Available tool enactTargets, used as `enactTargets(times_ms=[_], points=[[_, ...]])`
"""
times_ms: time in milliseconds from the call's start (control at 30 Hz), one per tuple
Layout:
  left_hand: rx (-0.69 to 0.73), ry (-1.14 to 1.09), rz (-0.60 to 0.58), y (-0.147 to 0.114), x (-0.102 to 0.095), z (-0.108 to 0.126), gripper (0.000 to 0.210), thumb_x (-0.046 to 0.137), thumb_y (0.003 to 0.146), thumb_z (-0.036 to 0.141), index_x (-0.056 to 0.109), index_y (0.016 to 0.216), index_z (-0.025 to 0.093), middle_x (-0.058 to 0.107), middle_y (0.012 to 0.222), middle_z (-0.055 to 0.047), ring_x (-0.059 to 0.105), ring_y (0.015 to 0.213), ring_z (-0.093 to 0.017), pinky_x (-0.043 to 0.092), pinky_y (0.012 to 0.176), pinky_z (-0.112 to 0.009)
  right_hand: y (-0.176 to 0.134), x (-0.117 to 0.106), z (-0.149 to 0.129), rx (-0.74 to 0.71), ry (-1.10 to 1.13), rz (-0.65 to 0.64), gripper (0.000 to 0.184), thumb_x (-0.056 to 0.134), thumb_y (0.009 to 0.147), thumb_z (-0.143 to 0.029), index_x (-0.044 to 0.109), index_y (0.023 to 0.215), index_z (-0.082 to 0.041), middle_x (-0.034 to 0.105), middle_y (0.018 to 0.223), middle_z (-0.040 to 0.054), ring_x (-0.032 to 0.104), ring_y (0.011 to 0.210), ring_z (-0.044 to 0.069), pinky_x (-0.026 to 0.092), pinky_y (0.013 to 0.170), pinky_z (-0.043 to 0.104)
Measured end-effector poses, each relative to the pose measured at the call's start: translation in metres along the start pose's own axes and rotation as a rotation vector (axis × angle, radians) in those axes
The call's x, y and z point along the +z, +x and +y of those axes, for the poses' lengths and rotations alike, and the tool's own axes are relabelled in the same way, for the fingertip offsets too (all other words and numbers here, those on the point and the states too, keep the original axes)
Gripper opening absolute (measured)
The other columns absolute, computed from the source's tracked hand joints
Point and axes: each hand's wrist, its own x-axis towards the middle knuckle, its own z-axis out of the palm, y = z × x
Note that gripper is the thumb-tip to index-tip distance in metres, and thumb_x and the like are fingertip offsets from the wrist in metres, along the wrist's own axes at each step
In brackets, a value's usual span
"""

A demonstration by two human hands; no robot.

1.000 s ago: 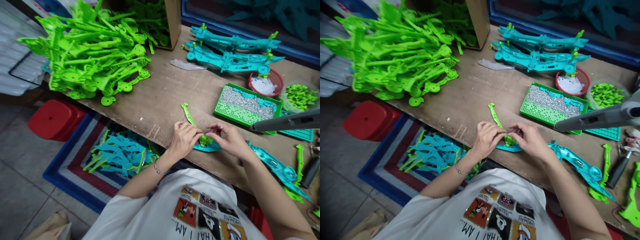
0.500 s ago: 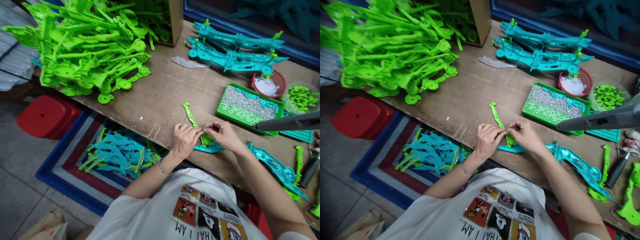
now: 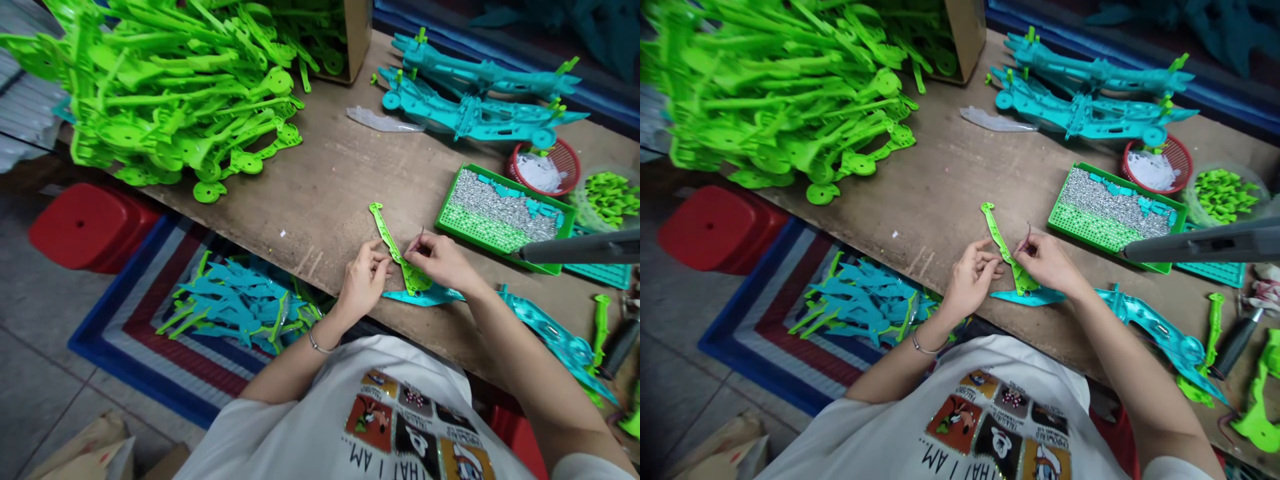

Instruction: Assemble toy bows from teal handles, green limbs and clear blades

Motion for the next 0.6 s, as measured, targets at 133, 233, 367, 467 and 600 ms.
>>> enactTargets(times_ms=[133, 233, 367, 467, 600], points=[[-0.036, -0.081, 0.011, 0.002, 0.001, -0.003, 0.040, 0.057, 0.099, 0.030, 0.049, 0.137, 0.021, 0.071, 0.100, -0.003, 0.076, 0.081, -0.014, 0.064, 0.073, -0.024, 0.005, 0.004, -0.001, -0.013, -0.095, 0.023, 0.011, 0.061, 0.078, -0.025, 0.068, 0.074, -0.018, 0.067, 0.067, 0.0009, 0.056, 0.059, 0.013, 0.037, 0.057, 0.026], [-0.049, -0.117, 0.019, 0.002, 0.002, -0.005, 0.041, 0.058, 0.098, 0.030, 0.049, 0.137, 0.021, 0.071, 0.099, -0.003, 0.076, 0.082, -0.014, 0.065, 0.075, -0.025, 0.006, 0.007, -0.002, -0.028, -0.094, 0.039, 0.009, 0.060, 0.076, -0.023, 0.066, 0.071, -0.018, 0.066, 0.065, -0.0001, 0.055, 0.059, 0.013, 0.037, 0.057, 0.025], [-0.075, -0.161, 0.019, 0.003, 0.003, -0.006, 0.041, 0.058, 0.098, 0.030, 0.048, 0.137, 0.021, 0.072, 0.102, -0.004, 0.077, 0.084, -0.015, 0.066, 0.078, -0.029, 0.008, 0.012, 0.002, 0.010, -0.036, 0.020, 0.010, 0.061, 0.073, -0.026, 0.065, 0.069, -0.018, 0.063, 0.062, -0.0009, 0.051, 0.057, 0.012, 0.036, 0.056, 0.025], [-0.102, -0.196, 0.019, 0.003, 0.004, -0.007, 0.042, 0.059, 0.098, 0.030, 0.048, 0.138, 0.020, 0.071, 0.104, -0.005, 0.076, 0.086, -0.016, 0.066, 0.080, -0.032, 0.009, 0.014, 0.007, -0.002, 0.046, 0.029, 0.010, 0.062, 0.072, -0.026, 0.064, 0.068, -0.018, 0.065, 0.065, 0.0000, 0.052, 0.059, 0.012, 0.040, 0.058, 0.025], [-0.115, -0.341, 0.022, 0.003, 0.009, -0.005, 0.045, 0.063, 0.095, 0.031, 0.049, 0.137, 0.020, 0.068, 0.117, -0.008, 0.074, 0.095, -0.016, 0.064, 0.090, -0.035, 0.007, 0.013, 0.009, -0.063, 0.171, -0.020, 0.010, 0.062, 0.073, -0.026, 0.065, 0.071, -0.017, 0.068, 0.069, 0.0009, 0.056, 0.062, 0.013, 0.046, 0.063, 0.026]])
